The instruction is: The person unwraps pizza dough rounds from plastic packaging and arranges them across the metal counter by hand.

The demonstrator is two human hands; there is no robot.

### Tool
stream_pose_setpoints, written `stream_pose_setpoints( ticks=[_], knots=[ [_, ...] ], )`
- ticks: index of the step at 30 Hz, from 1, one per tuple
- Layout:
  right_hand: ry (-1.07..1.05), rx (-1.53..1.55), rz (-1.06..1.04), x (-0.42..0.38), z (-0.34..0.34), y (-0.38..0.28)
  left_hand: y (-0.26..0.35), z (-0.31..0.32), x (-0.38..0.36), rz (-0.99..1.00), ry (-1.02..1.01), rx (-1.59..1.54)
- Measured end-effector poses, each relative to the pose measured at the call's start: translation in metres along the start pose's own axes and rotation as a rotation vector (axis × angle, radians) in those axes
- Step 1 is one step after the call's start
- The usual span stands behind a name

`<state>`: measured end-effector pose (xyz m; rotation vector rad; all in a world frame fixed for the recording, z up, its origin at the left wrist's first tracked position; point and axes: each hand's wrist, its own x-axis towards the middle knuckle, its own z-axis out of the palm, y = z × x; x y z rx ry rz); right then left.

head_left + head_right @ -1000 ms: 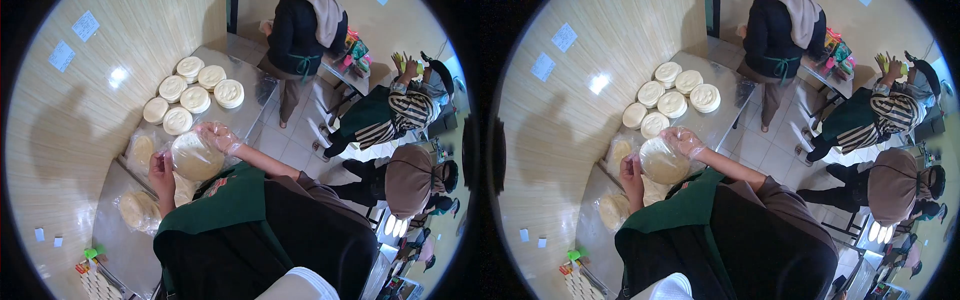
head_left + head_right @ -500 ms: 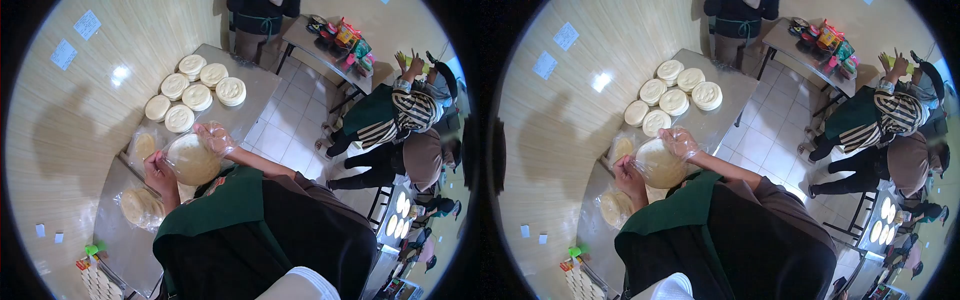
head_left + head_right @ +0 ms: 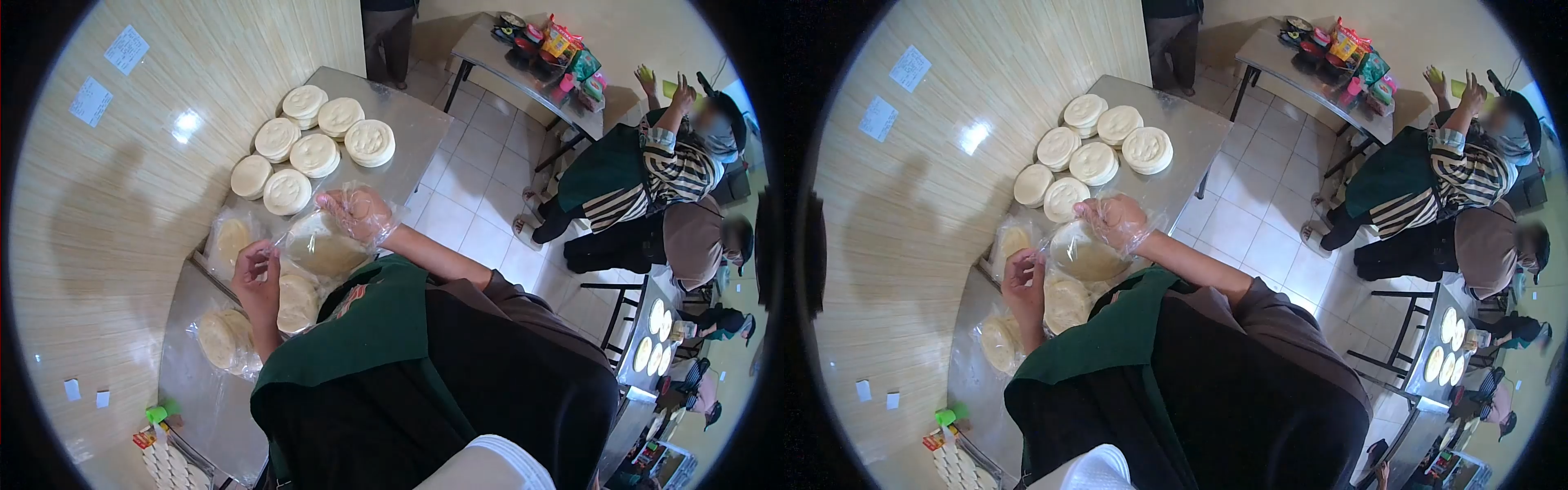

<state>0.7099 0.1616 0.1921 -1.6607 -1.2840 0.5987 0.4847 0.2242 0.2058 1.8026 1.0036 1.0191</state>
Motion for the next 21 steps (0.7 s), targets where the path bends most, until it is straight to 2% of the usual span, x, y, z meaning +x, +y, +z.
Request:
stream_pose_setpoints(
  ticks=[4, 7, 10, 13, 16, 19, 21],
  knots=[
    [-0.036, -0.058, 0.003, 0.003, -0.007, 0.006, 0.003, 0.006, 0.006, 0.024, -0.011, 0.165],
    [0.001, 0.057, 0.054, 0.003, 0.0, 0.019, -0.004, 0.011, 0.005, 0.113, 0.043, 0.126],
    [-0.091, 0.249, 0.189, 0.008, 0.006, 0.029, -0.013, 0.021, 0.002, 0.218, 0.154, 0.111],
    [-0.055, 0.437, 0.144, 0.011, 0.02, 0.036, -0.029, 0.035, -0.001, 0.206, 0.284, 0.118],
    [-0.011, 0.41, 0.145, 0.014, 0.02, 0.024, -0.037, 0.042, -0.002, 0.205, 0.378, 0.064],
    [0.092, 0.376, 0.073, 0.017, 0.025, 0.025, -0.035, 0.041, 0.003, 0.214, 0.331, 0.036],
    [0.145, 0.26, -0.008, 0.018, 0.021, 0.022, -0.026, 0.039, 0.009, 0.072, 0.241, -0.269]
  ],
)
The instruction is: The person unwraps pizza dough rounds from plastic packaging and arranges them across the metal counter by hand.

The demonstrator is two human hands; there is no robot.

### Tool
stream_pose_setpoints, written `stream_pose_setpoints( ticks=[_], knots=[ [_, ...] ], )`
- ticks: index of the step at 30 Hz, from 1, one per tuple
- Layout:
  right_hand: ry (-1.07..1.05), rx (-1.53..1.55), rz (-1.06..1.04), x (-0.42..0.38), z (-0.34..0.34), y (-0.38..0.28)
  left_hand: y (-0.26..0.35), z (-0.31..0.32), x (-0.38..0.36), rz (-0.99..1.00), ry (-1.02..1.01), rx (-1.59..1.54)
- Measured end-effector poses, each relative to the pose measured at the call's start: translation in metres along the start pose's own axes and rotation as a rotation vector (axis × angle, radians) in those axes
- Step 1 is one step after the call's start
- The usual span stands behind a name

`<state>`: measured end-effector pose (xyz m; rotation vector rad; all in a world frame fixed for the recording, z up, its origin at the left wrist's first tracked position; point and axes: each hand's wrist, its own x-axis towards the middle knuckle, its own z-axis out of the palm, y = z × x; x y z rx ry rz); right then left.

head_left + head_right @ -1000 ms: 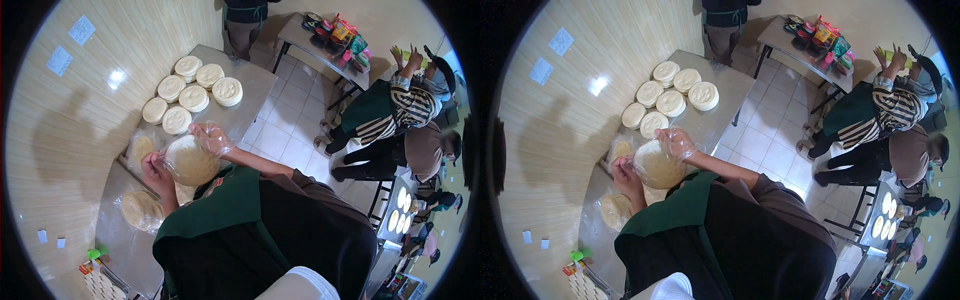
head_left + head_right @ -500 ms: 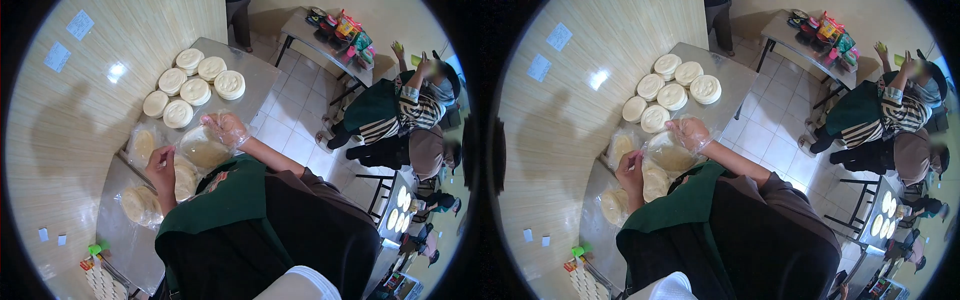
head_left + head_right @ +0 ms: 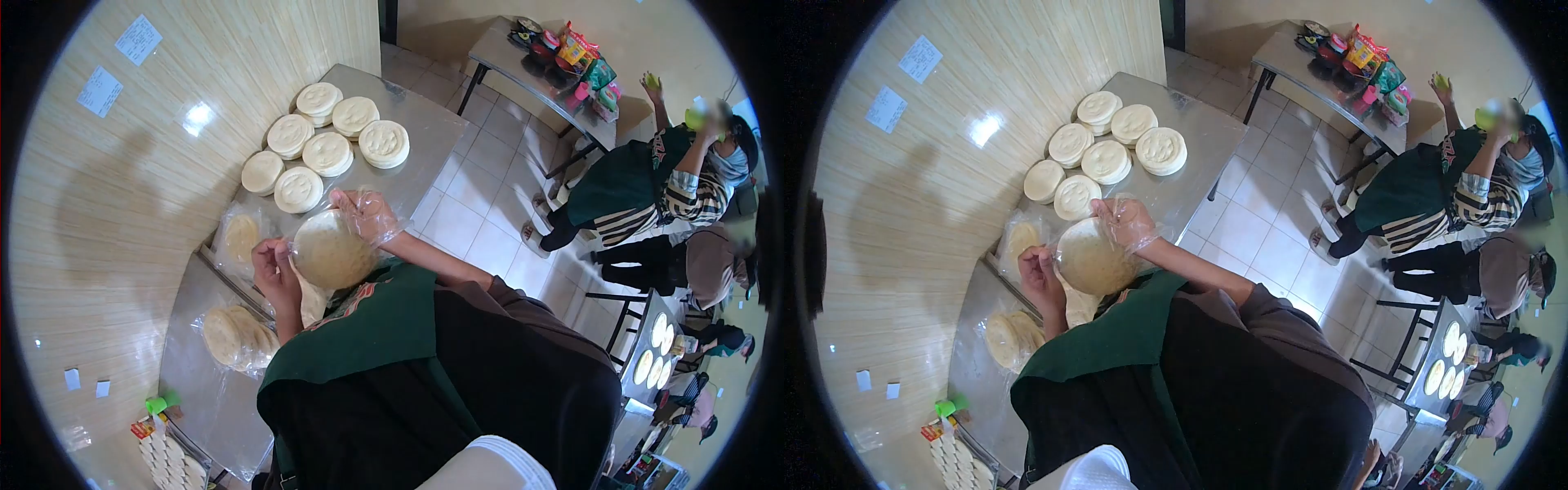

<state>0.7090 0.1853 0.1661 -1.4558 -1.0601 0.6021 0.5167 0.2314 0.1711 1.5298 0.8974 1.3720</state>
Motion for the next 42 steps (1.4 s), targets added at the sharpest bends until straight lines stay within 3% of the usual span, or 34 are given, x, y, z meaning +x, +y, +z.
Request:
stream_pose_setpoints(
  ticks=[1, 4, 7, 13, 16, 19, 23, 26, 29, 32, 33, 35, 38, 39, 42],
  knots=[
    [0.021, -0.055, -0.042, 0.001, -0.002, -0.003, 0.002, 0.001, 0.003, -0.098, -0.033, -0.141],
    [-0.103, -0.296, -0.085, 0.005, -0.013, -0.02, -0.002, -0.012, 0.003, -0.101, -0.207, 0.203],
    [-0.15, -0.239, -0.028, 0.003, -0.016, -0.03, -0.001, -0.013, 0.005, -0.202, -0.18, 0.22],
    [-0.026, -0.169, 0.049, -0.003, -0.01, -0.024, 0.0, -0.004, 0.007, -0.203, -0.167, 0.174],
    [0.067, -0.001, -0.005, -0.002, -0.011, -0.023, -0.008, -0.001, 0.008, -0.166, -0.072, -0.139],
    [0.01, -0.032, -0.006, 0.0, -0.015, -0.03, 0.004, 0.007, -0.001, -0.192, -0.273, -0.118],
    [-0.027, 0.088, 0.041, 0.003, -0.012, -0.022, -0.015, -0.001, -0.008, -0.349, -0.227, -0.085],
    [-0.015, 0.218, 0.112, 0.006, -0.01, -0.016, -0.001, 0.001, -0.009, -0.303, -0.223, -0.091],
    [-0.031, -0.057, -0.03, 0.007, -0.016, -0.014, -0.006, 0.001, -0.01, -0.277, -0.16, -0.104],
    [0.186, 0.44, -0.262, 0.014, 0.018, 0.051, -0.008, -0.002, -0.009, -0.256, -0.181, -0.032],
    [0.2, 0.65, -0.299, 0.013, 0.01, 0.03, 0.0, -0.001, -0.009, -0.302, -0.161, 0.03],
    [0.078, 0.282, 0.055, 0.011, -0.008, -0.011, 0.012, 0.007, -0.006, -0.299, -0.181, 0.062],
    [-0.032, 0.334, 0.273, 0.008, -0.003, -0.028, 0.024, 0.017, 0.0, -0.292, -0.221, 0.159],
    [-0.04, 0.342, 0.257, 0.011, -0.001, -0.028, 0.029, 0.017, 0.003, -0.292, -0.243, 0.219],
    [-0.027, 0.372, 0.237, 0.012, 0.002, -0.016, 0.019, 0.018, 0.0, -0.218, -0.183, 0.012]
  ],
)
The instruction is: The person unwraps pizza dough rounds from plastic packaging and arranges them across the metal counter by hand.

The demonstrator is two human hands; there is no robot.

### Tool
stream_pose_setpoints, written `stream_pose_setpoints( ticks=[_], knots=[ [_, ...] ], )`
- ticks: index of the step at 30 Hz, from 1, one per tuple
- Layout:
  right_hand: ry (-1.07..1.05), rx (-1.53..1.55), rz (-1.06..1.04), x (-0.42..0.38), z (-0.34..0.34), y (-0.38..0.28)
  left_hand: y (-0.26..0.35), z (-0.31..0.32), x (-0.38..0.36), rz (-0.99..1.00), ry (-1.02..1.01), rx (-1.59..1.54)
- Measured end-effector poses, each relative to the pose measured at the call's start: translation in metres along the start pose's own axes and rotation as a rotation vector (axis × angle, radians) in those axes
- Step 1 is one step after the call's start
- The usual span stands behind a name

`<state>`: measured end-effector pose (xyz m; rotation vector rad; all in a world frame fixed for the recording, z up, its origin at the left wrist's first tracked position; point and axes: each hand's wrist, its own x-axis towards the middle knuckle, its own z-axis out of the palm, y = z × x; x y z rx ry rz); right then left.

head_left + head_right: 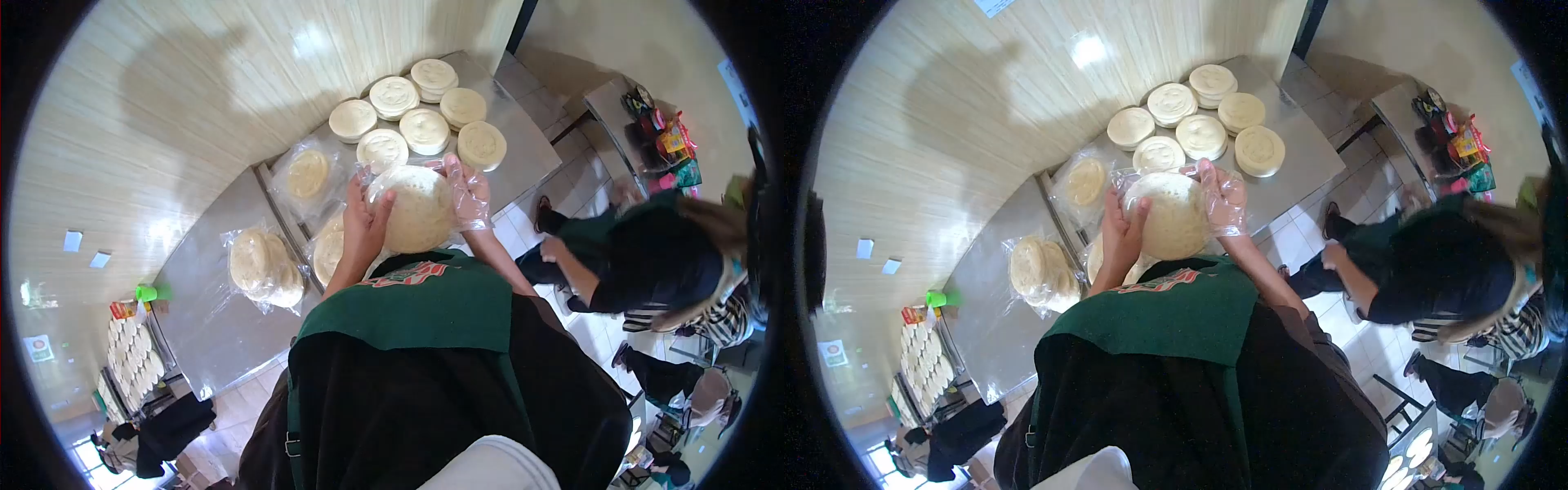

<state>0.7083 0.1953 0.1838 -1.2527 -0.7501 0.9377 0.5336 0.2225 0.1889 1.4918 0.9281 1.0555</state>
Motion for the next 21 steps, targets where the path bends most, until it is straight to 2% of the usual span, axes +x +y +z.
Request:
stream_pose_setpoints(
  ticks=[2, 5, 7, 8, 9, 12, 15, 18, 21],
  knots=[
    [0.031, 0.026, 0.021, 0.004, -0.002, 0.013, 0.001, 0.001, 0.002, 0.029, 0.028, 0.065],
    [0.078, -0.216, -0.007, -0.005, 0.001, -0.018, -0.02, -0.009, 0.001, 0.102, 0.034, 0.211],
    [0.122, -0.107, -0.117, 0.002, 0.001, -0.009, -0.021, -0.014, 0.0, 0.108, 0.084, 0.181],
    [0.136, -0.053, -0.169, 0.003, -0.001, -0.005, -0.014, -0.017, -0.001, 0.046, 0.07, 0.128],
    [0.156, -0.031, -0.138, 0.004, -0.003, -0.007, -0.01, -0.021, -0.003, -0.02, 0.058, 0.079],
    [0.225, 0.049, -0.045, 0.01, -0.01, -0.007, -0.009, -0.025, -0.011, 0.102, -0.046, 0.194],
    [0.296, 0.269, 0.018, 0.021, -0.02, 0.002, 0.007, -0.021, -0.012, 0.374, -0.066, 0.476],
    [0.313, 0.212, 0.07, 0.028, -0.029, 0.01, -0.005, -0.027, -0.006, 0.453, -0.117, 0.494],
    [0.447, 0.012, 0.105, 0.043, -0.038, 0.05, 0.0, -0.027, -0.006, 0.476, -0.139, 0.532]
  ],
)
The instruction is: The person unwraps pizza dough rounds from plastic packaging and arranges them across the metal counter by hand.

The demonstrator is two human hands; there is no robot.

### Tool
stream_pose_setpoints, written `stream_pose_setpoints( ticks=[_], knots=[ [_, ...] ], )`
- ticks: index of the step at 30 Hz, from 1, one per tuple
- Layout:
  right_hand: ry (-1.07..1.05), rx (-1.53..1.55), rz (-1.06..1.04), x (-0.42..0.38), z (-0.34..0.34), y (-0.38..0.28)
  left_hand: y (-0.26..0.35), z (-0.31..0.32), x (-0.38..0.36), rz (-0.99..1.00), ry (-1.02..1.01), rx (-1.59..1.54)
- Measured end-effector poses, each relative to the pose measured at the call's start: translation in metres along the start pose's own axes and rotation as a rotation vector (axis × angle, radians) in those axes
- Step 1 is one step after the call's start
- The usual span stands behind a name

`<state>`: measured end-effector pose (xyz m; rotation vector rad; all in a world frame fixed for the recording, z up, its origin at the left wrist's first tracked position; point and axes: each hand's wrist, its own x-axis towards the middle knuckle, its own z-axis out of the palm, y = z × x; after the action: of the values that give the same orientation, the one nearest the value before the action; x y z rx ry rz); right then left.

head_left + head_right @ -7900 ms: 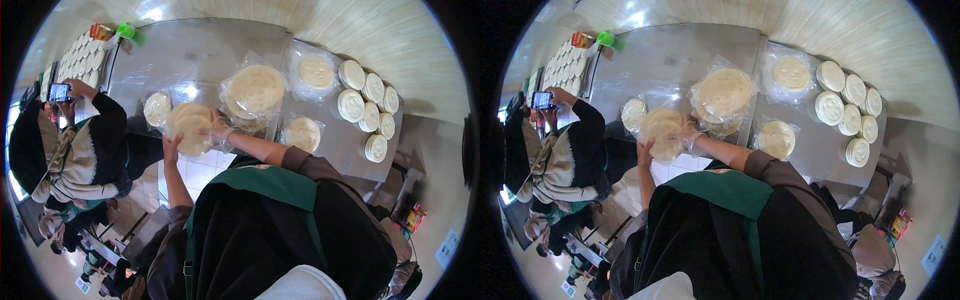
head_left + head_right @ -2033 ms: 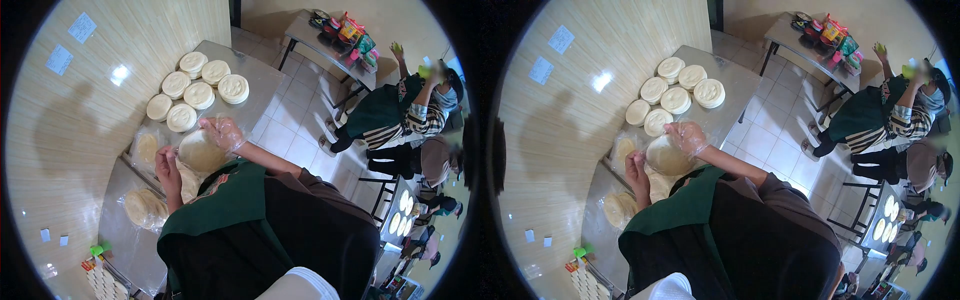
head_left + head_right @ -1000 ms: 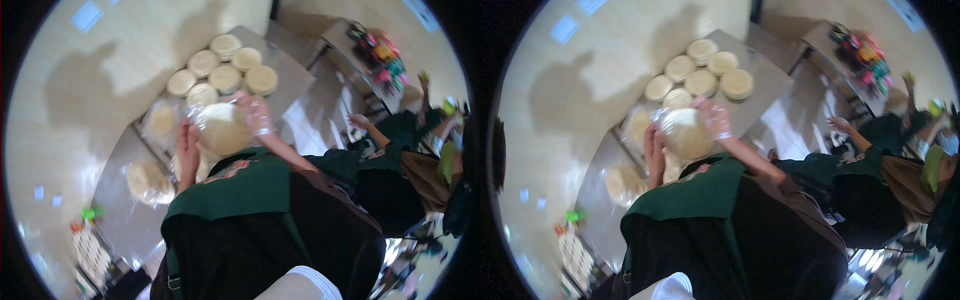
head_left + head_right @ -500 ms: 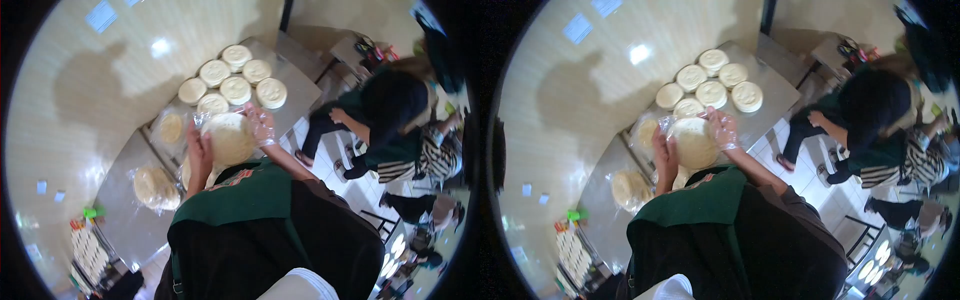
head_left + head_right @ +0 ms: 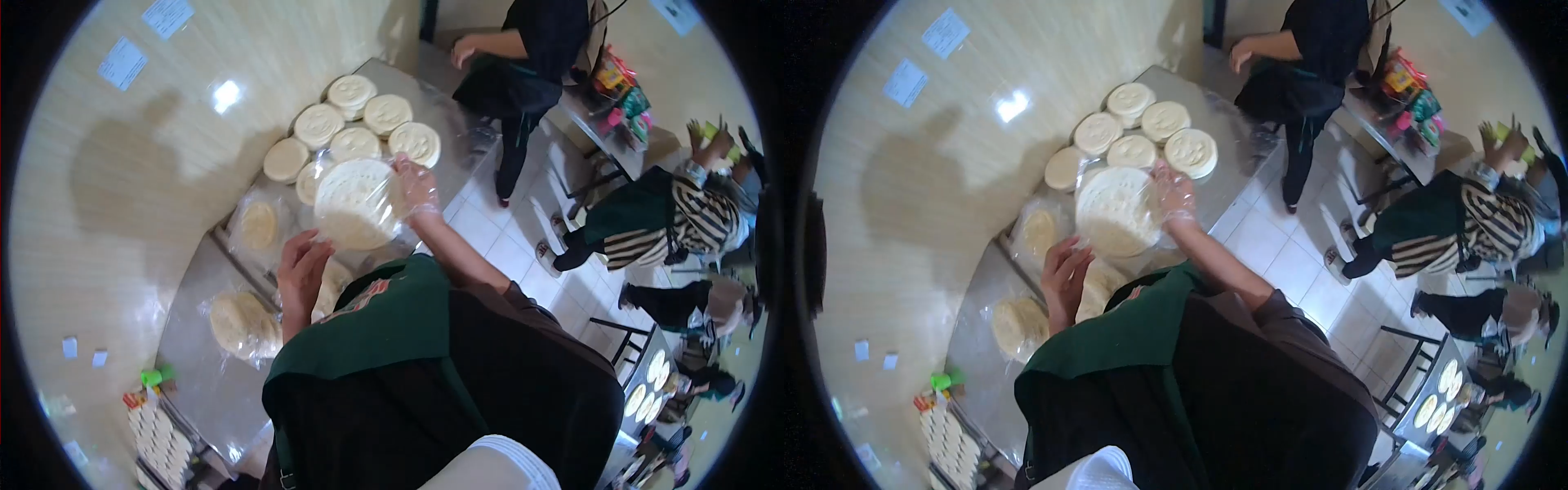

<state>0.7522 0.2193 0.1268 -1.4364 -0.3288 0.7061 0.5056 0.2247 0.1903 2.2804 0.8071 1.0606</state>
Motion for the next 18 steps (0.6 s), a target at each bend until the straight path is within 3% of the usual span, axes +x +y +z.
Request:
stream_pose_setpoints(
  ticks=[1, 3, 4, 5, 8, 9, 12, 14, 16, 18],
  knots=[
    [-0.02, -0.15, 0.0, -0.013, -0.001, -0.029, 0.002, -0.003, 0.002, -0.003, 0.0, 0.033],
    [-0.019, 0.087, 0.099, -0.016, 0.001, -0.034, 0.002, -0.003, 0.005, -0.019, 0.022, 0.05],
    [-0.004, -0.172, -0.011, -0.008, 0.001, -0.026, 0.002, -0.002, 0.006, -0.023, 0.033, 0.053],
    [0.019, -0.206, -0.052, -0.006, 0.0, -0.018, 0.0, 0.001, 0.005, -0.022, 0.119, 0.067],
    [0.037, -0.106, -0.136, 0.006, -0.007, -0.01, 0.006, 0.012, 0.001, -0.661, 0.369, -0.619],
    [0.035, -0.041, -0.154, 0.009, -0.009, -0.006, 0.007, 0.017, 0.002, -0.754, 0.402, -0.714],
    [-0.057, -0.344, -0.36, -0.013, -0.011, -0.048, 0.011, 0.033, 0.008, -0.395, 0.63, -0.356],
    [-0.142, -0.307, -0.478, -0.019, -0.004, -0.046, 0.021, 0.019, 0.027, -0.087, 0.484, 0.264],
    [-0.195, -0.298, -0.485, -0.027, -0.001, -0.042, 0.013, 0.012, 0.025, -0.038, 0.296, 0.435],
    [-0.21, -0.315, -0.391, -0.031, 0.001, -0.041, -0.019, 0.018, 0.006, -0.24, 0.112, 0.164]
  ],
)
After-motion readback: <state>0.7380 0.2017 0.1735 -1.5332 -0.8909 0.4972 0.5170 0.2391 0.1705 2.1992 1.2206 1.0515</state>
